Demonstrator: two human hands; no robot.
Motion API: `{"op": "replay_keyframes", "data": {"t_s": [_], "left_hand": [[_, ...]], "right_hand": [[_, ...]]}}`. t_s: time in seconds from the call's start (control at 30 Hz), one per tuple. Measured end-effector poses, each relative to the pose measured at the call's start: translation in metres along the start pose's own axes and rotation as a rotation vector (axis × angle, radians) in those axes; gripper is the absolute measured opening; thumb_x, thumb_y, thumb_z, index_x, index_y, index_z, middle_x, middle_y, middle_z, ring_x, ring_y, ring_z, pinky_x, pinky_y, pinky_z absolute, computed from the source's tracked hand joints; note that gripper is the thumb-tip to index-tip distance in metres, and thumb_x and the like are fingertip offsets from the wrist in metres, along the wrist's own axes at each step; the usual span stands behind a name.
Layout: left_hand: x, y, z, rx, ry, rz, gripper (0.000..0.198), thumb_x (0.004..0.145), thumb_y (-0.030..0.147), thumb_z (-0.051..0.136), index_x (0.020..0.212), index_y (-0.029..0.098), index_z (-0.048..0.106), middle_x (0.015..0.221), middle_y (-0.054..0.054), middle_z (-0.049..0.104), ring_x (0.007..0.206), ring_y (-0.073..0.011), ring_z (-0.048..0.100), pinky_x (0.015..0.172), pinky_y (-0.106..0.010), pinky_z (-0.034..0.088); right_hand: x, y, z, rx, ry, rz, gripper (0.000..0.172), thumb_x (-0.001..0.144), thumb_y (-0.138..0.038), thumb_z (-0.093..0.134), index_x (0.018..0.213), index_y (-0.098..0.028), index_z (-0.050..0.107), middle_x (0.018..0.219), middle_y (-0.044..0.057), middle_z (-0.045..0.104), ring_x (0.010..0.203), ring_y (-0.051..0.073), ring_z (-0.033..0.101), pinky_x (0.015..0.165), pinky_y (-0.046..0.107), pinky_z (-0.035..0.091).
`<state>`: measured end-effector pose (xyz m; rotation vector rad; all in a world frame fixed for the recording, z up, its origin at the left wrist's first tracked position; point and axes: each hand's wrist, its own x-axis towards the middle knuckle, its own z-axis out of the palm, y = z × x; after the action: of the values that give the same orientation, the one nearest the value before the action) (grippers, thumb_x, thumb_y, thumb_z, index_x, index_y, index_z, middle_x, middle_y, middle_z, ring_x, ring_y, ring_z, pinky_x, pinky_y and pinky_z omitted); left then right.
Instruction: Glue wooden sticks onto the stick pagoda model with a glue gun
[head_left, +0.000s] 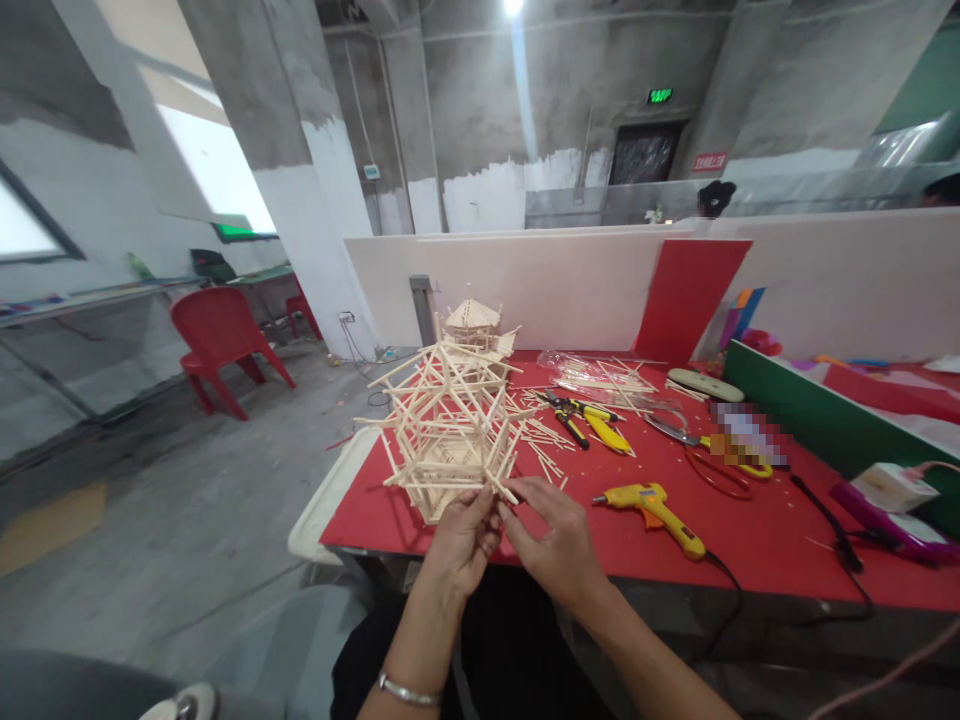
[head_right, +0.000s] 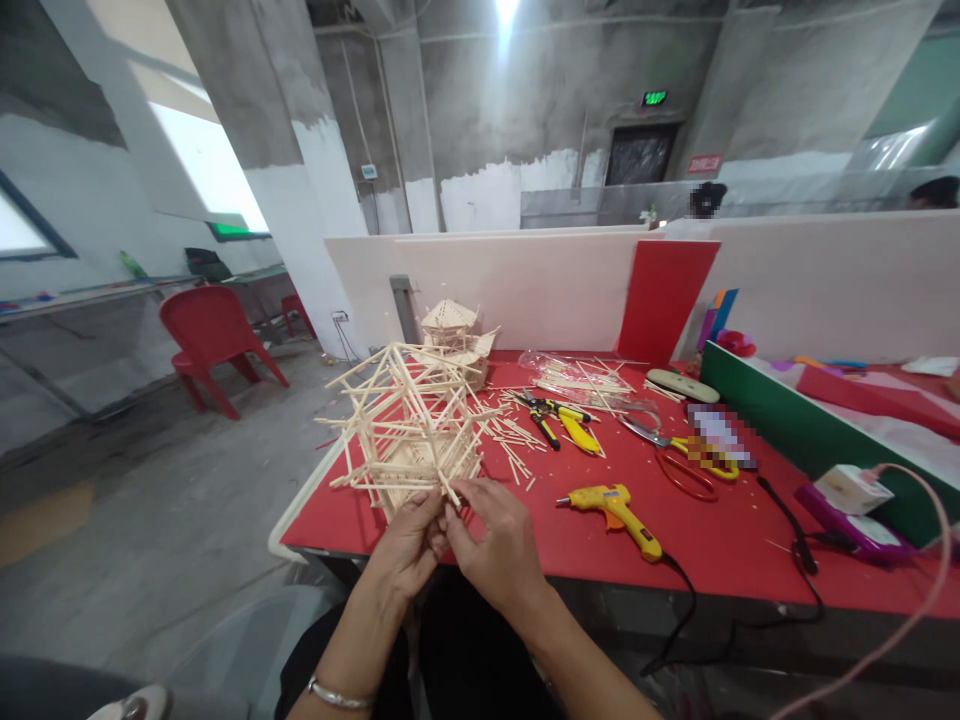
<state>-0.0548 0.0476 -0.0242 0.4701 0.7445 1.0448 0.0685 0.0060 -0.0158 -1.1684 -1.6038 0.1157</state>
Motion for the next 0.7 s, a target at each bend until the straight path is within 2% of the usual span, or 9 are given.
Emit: {"op": "replay_keyframes", "data": {"t_s": [0.4, 0.7], "left_hand": [[-0.0004, -0.0005, 0.0006, -0.018, -0.011, 0.008, 0.033, 0.053, 0.024, 0.087, 0.073, 0.01, 0.065, 0.058, 0.002, 0.06, 0.047, -0.0029, 0.051, 0.045, -0.011, 0.042], [-0.0025, 0.0035, -0.0085, 0.032, -0.078, 0.009, 0.027, 0.065, 0.03, 0.08, 0.079, 0.011, 0.067, 0.064, 0.0, 0.063, 0.051, -0.0045, 0.053, 0.046, -0.013, 0.041]], "right_hand": [[-0.0002, -0.001, -0.0014, -0.019, -0.025, 0.01, 0.029, 0.081, -0.017, 0.056, 0.108, -0.022, 0.064, 0.099, 0.005, 0.069, 0.093, 0.017, 0.064, 0.083, 0.03, 0.051], [0.0015, -0.0009, -0.002, -0.008, -0.005, -0.005, 0.026, 0.082, -0.019, 0.057, 0.107, -0.023, 0.064, 0.097, 0.006, 0.07, 0.091, 0.019, 0.064, 0.083, 0.032, 0.052]]}}
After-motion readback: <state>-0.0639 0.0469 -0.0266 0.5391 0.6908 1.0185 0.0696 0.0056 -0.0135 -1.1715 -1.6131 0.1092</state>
